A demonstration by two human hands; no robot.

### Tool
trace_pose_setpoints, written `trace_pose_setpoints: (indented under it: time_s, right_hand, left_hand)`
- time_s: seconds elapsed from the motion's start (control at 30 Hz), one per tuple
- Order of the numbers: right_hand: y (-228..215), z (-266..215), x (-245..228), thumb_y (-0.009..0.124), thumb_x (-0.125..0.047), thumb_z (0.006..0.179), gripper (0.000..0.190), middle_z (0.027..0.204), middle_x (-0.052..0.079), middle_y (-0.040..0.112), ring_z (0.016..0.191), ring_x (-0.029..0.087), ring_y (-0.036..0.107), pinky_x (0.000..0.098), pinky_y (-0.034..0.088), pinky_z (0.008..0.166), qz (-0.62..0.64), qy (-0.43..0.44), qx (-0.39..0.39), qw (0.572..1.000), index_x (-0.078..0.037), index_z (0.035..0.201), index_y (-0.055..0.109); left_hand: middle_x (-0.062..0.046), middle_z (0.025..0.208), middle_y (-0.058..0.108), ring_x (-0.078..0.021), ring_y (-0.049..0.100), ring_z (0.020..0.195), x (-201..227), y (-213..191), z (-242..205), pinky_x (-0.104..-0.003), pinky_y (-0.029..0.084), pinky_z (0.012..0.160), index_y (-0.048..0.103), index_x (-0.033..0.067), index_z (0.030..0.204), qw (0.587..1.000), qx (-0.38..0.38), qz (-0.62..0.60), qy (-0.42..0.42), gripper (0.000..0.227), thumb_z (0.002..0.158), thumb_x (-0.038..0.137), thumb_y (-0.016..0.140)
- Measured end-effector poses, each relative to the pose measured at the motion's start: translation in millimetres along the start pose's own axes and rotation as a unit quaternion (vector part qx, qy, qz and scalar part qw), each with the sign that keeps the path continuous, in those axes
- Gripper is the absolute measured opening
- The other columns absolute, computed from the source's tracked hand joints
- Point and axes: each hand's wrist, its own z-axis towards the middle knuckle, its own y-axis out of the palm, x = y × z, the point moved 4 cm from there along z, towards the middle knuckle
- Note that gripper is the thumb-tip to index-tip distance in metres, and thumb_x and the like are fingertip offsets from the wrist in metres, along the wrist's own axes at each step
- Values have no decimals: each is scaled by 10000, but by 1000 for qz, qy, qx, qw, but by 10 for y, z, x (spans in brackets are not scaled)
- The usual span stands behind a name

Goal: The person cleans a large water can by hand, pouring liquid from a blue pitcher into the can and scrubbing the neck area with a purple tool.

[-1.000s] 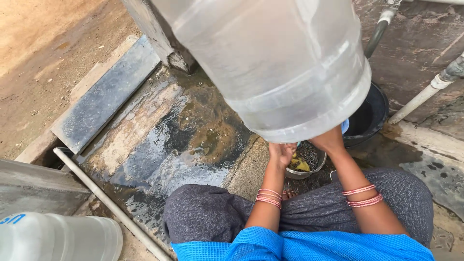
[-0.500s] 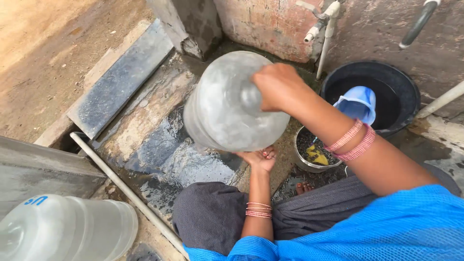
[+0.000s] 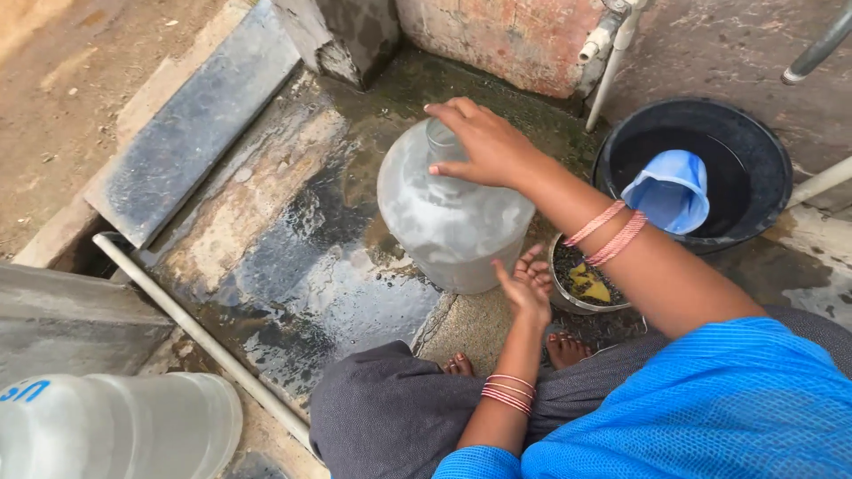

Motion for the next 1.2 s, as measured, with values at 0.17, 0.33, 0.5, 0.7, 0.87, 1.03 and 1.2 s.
trace_pose_setpoints:
  time_s: [0.17,0.33,0.5,0.7,0.87,1.03,1.2]
  right_hand:
    - [-412,-910,983,653,-661,848,922,1457,253,518,1322,428,523,514,434,1078,-39,95,-73,992,-91,1540,434]
    - [-430,-2312,2601,913,-419,689,1101,1385,244,510,1225,461,559,531,542,938,-280,452,-187,826,-202,1596,327]
    - [106,-3069,3396,532,-98,1042,509,1227,285,583,979,463,718,519,609,786,-278,431,-109,852,-169,1537,439]
    - [443,-3012,3498,515,-117,969,471,1138,234,606,805,418,733,494,611,663,-321,422,-87,843,-139,1436,465]
    - [592,-3026,3761,538,-128,1015,333,1081,252,646,796,428,721,515,596,676,-301,423,-2,855,-106,1346,563]
    - [166,-3097,4131,687,-137,844,377,1003,289,713,921,450,696,535,553,821,-177,469,176,847,-78,1215,720]
    - [-369,-2796,3916,667,-78,824,393,923,224,737,810,289,717,406,560,771,36,510,272,815,-51,1201,774]
  left_hand:
    - [-16,1335,584,-111,565,1202,-479,254,319,-272,453,1074,567,85,1364,983,-106,130,70,595,829,-159,477]
    - [96,1582,340,-26,389,1402,-624,485,380,-240,351,1161,562,157,1384,962,-101,249,49,762,773,-299,584]
    - [-41,1607,424,-396,459,1227,-588,616,315,-261,394,981,642,145,1336,914,-112,382,74,766,721,-292,513]
    - [-58,1591,400,-146,445,1455,-391,641,341,-214,412,1072,664,71,1286,910,-153,365,125,744,691,-308,428]
    - [-45,1506,529,-146,588,1318,-104,914,200,-235,468,1081,626,75,1300,927,-190,300,121,514,867,-190,540]
    - [-63,1286,689,-158,695,1091,1054,1650,-244,-279,587,927,662,61,1180,884,-129,370,253,233,956,-2,653]
    - [-43,1086,745,-105,665,965,2555,1945,-684,-256,522,799,696,52,999,790,-58,363,490,41,1002,85,672]
